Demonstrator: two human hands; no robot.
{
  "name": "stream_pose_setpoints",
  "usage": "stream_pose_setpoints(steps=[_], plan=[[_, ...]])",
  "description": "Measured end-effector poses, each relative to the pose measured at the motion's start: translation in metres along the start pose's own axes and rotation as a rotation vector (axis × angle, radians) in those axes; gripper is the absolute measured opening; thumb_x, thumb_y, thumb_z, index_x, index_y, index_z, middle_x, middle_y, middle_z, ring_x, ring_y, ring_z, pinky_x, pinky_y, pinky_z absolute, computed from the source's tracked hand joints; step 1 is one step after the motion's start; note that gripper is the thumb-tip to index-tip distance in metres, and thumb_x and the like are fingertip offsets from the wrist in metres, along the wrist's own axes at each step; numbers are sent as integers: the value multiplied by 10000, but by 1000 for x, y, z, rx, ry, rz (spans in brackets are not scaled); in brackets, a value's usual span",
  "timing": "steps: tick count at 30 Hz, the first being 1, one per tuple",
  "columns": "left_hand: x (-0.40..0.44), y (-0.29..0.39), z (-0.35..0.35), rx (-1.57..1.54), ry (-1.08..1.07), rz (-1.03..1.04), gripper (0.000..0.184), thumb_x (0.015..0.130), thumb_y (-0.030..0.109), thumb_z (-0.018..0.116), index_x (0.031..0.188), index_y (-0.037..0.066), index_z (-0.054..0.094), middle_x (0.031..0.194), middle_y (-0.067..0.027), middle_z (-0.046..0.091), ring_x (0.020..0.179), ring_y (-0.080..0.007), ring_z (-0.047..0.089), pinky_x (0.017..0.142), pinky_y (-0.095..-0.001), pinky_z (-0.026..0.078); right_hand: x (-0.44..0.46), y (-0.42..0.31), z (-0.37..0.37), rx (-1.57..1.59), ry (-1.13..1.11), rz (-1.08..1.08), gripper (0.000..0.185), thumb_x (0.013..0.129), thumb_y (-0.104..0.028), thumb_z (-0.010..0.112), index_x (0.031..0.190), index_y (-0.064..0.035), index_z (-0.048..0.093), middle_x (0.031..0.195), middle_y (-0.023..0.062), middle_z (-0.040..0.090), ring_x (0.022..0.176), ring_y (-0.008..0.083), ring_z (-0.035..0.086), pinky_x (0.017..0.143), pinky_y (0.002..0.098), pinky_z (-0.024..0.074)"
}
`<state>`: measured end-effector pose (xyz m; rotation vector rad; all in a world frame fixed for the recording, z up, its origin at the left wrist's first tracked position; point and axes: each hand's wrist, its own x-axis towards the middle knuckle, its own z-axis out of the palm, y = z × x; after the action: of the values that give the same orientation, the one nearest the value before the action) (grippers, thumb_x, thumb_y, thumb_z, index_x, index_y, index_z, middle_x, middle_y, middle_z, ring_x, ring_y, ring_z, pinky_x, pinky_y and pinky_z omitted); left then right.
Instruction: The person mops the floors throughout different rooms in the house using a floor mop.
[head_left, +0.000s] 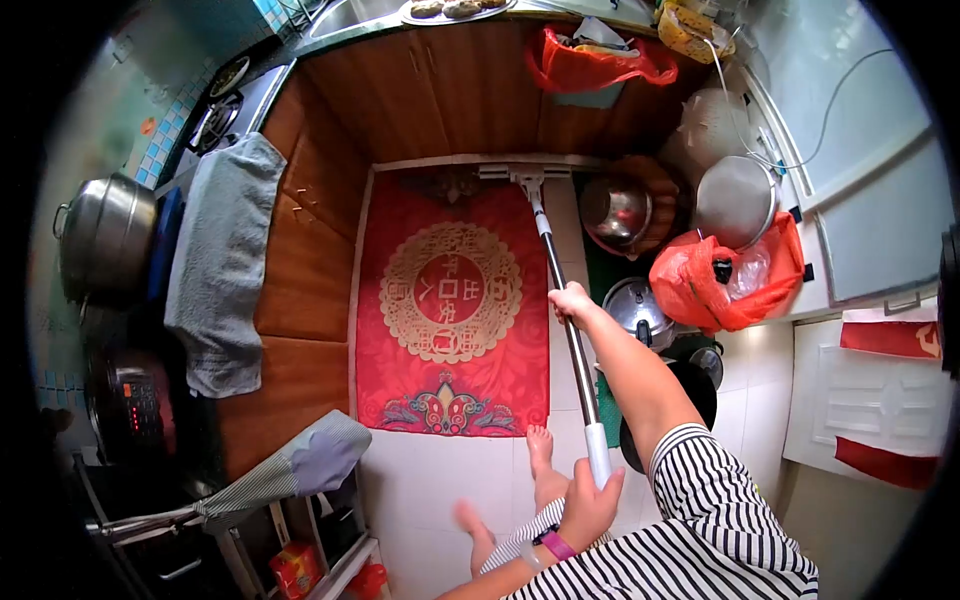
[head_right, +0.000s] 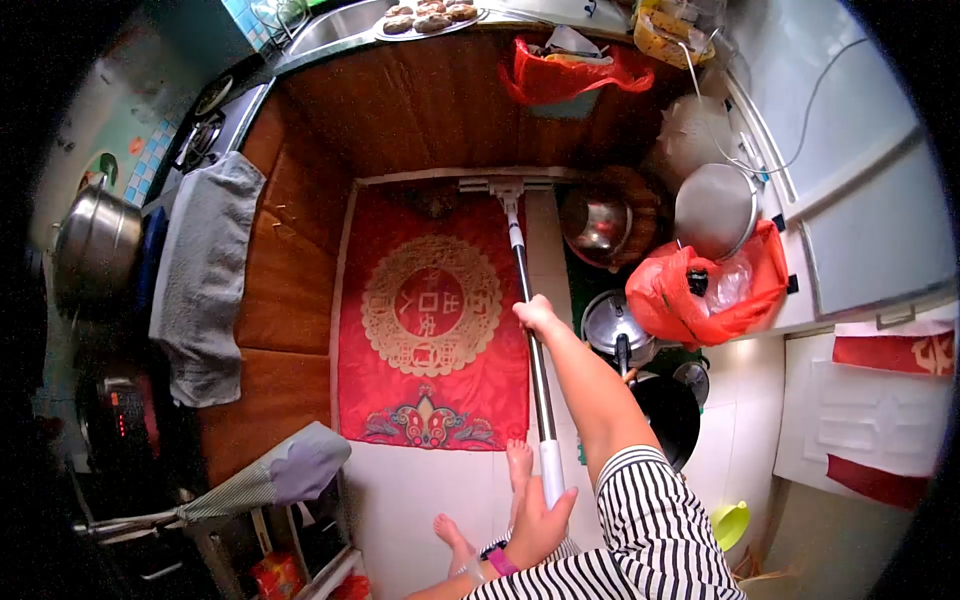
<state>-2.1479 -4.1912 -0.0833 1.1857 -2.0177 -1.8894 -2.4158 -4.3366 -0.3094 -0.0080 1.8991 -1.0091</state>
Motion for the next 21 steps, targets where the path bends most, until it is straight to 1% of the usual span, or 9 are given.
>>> stream_pose_setpoints(steps=[3,6,8,12,14,15,16,18,21], plan=[[46,-3,9,117,11,102,345,820,238,572,908,-38,386,642,-248,545,584,-376,569,517,-434,429,37,-11,-12,-85,87,19,163,701,-90,526,598,35,516,502,124,519,404,208,515,374,341,397],[64,-17,13,208,-1,120,352,822,244,558,920,-41,377,671,-267,554,624,-399,574,548,-446,435,80,12,-13,-190,111,59,190,704,-109,525,691,74,579,546,148,566,446,235,565,436,366,443],[59,-27,16,231,-32,94,357,823,248,549,930,-43,372,700,-277,562,652,-412,576,570,-453,439,88,28,-6,-293,147,52,306,703,-155,545,882,89,587,809,232,623,730,316,632,659,374,492],[35,-59,13,251,-72,-79,380,817,257,526,979,-37,349,770,-298,564,707,-438,571,622,-479,446,84,71,12,-212,142,74,432,706,-183,562,1046,80,524,1020,257,576,968,339,570,819,366,449],[9,-81,9,189,-108,-193,397,812,266,521,1005,-31,340,768,-303,561,709,-456,560,625,-496,442,44,62,17,-156,101,164,415,706,-175,554,1033,79,525,990,263,581,913,334,591,773,372,469],[-3,-85,3,179,-131,-255,406,810,271,518,1016,-28,337,768,-306,559,711,-466,554,626,-508,440,57,95,28,-245,179,37,347,712,-153,537,973,75,532,871,239,606,718,303,625,629,374,498],[-15,-89,-5,181,-131,-250,406,810,271,518,1016,-28,337,768,-306,559,711,-466,554,626,-508,440,20,83,33,-131,162,91,256,722,-130,517,892,62,532,697,193,596,517,260,591,470,368,474],[-49,-101,-25,159,-249,-383,425,804,286,522,1016,-33,338,779,-313,558,713,-463,558,623,-514,438,-19,99,47,-50,129,74,201,732,-124,509,834,49,524,593,160,563,443,248,561,407,368,446],[-108,-112,-60,229,-304,-476,472,787,329,539,1022,-35,352,794,-315,558,725,-456,565,632,-504,445,-67,148,82,-43,166,114,185,733,-119,504,813,48,520,544,154,539,418,246,548,374,377,426]])
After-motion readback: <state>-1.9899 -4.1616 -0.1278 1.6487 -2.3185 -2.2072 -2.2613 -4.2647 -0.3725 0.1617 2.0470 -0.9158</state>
